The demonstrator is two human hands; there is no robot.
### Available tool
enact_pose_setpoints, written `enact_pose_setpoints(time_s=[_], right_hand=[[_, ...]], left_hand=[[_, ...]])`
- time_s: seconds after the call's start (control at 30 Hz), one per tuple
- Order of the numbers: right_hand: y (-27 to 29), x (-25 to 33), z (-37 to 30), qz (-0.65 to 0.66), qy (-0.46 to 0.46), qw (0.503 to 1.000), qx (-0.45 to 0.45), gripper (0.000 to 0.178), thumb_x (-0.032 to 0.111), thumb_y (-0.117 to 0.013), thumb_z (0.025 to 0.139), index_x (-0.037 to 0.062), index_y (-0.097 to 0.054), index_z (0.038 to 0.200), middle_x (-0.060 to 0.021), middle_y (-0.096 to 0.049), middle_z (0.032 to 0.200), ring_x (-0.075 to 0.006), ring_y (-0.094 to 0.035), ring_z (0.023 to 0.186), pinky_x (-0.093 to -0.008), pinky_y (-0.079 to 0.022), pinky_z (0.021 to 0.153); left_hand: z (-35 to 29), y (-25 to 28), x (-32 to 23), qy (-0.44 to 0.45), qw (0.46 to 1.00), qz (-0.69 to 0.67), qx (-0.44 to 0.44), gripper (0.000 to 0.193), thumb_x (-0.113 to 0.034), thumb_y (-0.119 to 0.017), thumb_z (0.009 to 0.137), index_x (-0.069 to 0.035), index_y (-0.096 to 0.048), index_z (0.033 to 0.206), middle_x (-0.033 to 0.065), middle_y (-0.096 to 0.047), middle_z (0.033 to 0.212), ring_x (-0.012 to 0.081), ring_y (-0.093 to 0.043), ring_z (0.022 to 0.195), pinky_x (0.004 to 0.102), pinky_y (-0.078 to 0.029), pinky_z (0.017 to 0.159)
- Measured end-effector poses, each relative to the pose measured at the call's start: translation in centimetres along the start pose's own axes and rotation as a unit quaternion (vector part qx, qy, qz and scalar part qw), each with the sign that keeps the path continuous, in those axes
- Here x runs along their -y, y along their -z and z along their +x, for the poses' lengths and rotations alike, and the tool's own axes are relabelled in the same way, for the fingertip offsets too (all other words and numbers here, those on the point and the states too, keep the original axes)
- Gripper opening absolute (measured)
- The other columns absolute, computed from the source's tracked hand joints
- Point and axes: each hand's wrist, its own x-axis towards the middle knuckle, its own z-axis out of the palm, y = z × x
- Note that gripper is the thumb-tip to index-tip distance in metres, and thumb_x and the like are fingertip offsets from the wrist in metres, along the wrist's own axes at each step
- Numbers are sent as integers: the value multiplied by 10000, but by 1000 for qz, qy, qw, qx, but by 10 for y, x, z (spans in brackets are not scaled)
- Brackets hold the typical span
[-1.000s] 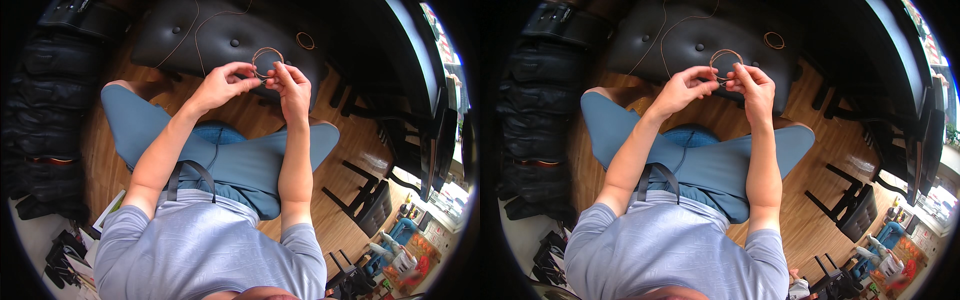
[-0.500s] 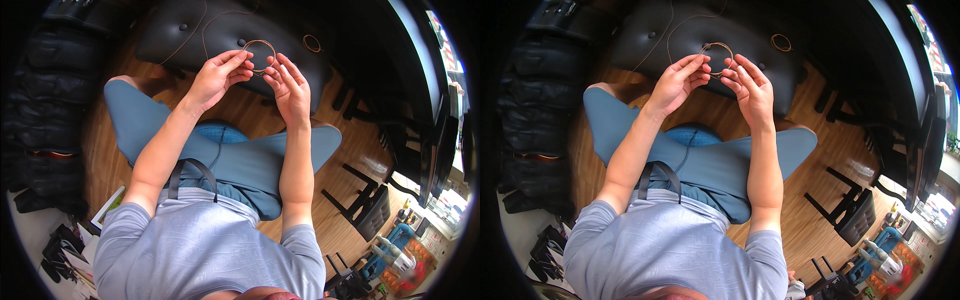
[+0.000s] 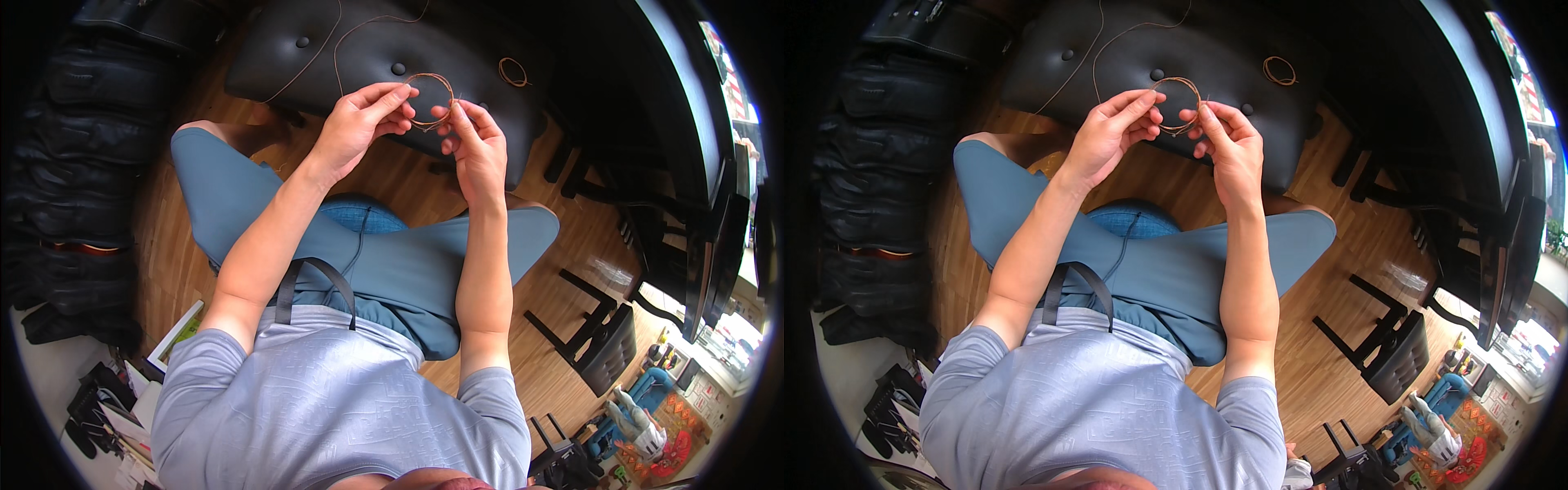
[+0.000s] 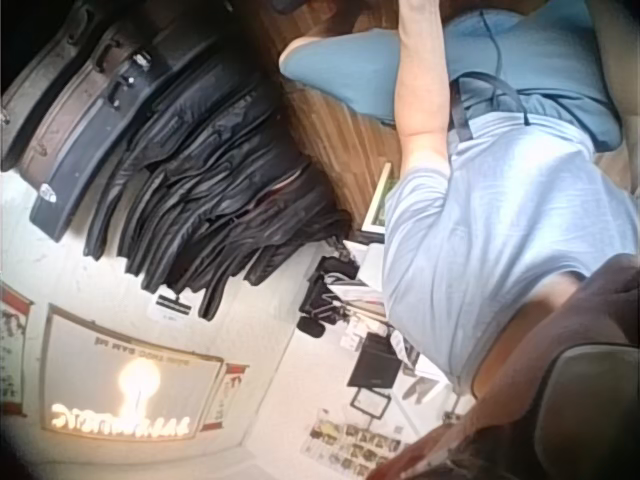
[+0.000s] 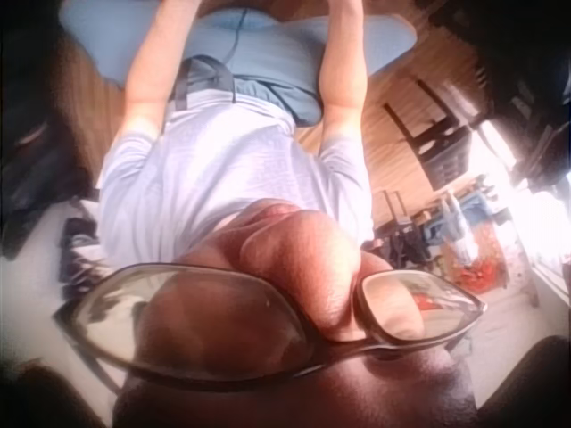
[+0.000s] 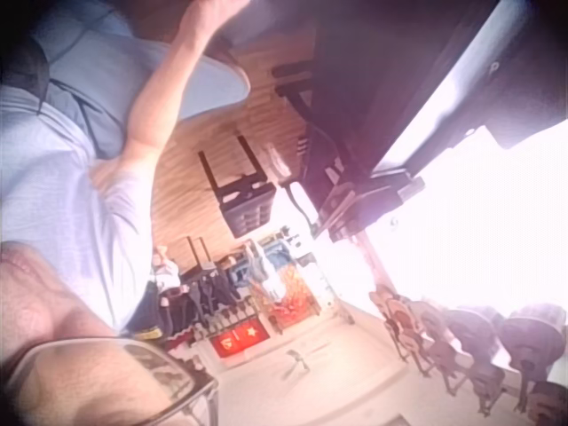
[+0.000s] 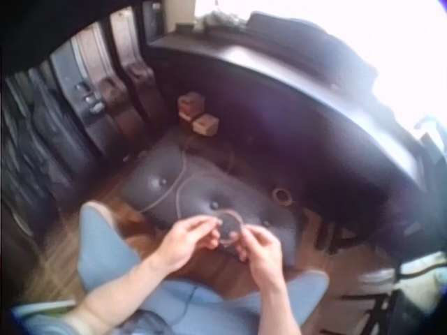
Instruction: The person sits cross-legged and uses both hands to bend and shape a length of thin copper wire into circular loops. They repeatedly form loops, adjust their shape, and place the finished rings onto the black piano bench in front of them.
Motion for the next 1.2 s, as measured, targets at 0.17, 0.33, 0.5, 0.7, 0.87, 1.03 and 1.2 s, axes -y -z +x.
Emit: enact_pose_setpoints(time_s=[0.17,0.33,0.5,0.7,0.87,1.03,1.2], right_hand=[[0,8,-5,-36,-47,998,29,289,176,-642,1000,-51,-661,1179,-129,-714,1008,-115,-628,702,-243,-531,564],[-4,6,-7,-2,-55,997,46,317,175,-608,1019,-51,-627,1241,-122,-691,975,-132,-650,724,-277,-604,657],[0,1,-2,25,-26,999,20,275,141,-632,1001,-45,-614,1203,-141,-690,981,-159,-690,786,-290,-623,702],[0,2,-2,17,-42,999,15,246,116,-649,985,-67,-620,1147,-164,-694,1006,-197,-715,831,-306,-626,742],[-2,4,-3,57,-34,997,27,226,90,-661,969,-75,-634,1121,-181,-692,1011,-210,-719,844,-313,-624,776],[2,-1,-3,23,-28,999,30,222,89,-668,964,-62,-638,1123,-173,-697,1008,-204,-713,831,-309,-619,772],[0,0,-1,59,-38,997,15,254,110,-681,963,-41,-624,1159,-153,-702,985,-187,-703,810,-298,-610,734]], left_hand=[[1,2,1,-4,1000,26,-8,280,-242,-596,1031,-32,-684,1193,-4,-663,891,69,-636,794,226,-538,759],[0,3,1,8,999,48,-15,285,-247,-603,1027,-32,-684,1196,-9,-656,867,62,-627,771,224,-537,744],[1,2,-1,15,999,47,-16,281,-241,-602,1027,-35,-683,1200,-8,-655,863,64,-629,768,224,-538,739],[0,2,-1,16,998,50,-24,287,-250,-610,1023,-37,-685,1200,-5,-651,861,73,-636,735,233,-545,715],[-1,1,-4,17,997,69,-35,284,-244,-613,1020,-34,-689,1195,4,-650,862,86,-667,729,232,-554,679],[0,2,-5,35,996,75,-38,285,-241,-606,1021,-32,-685,1199,14,-650,866,97,-684,720,236,-567,673],[-1,-1,-5,19,997,63,-32,299,-256,-602,1025,-30,-679,1205,16,-648,867,100,-687,720,238,-572,680]])
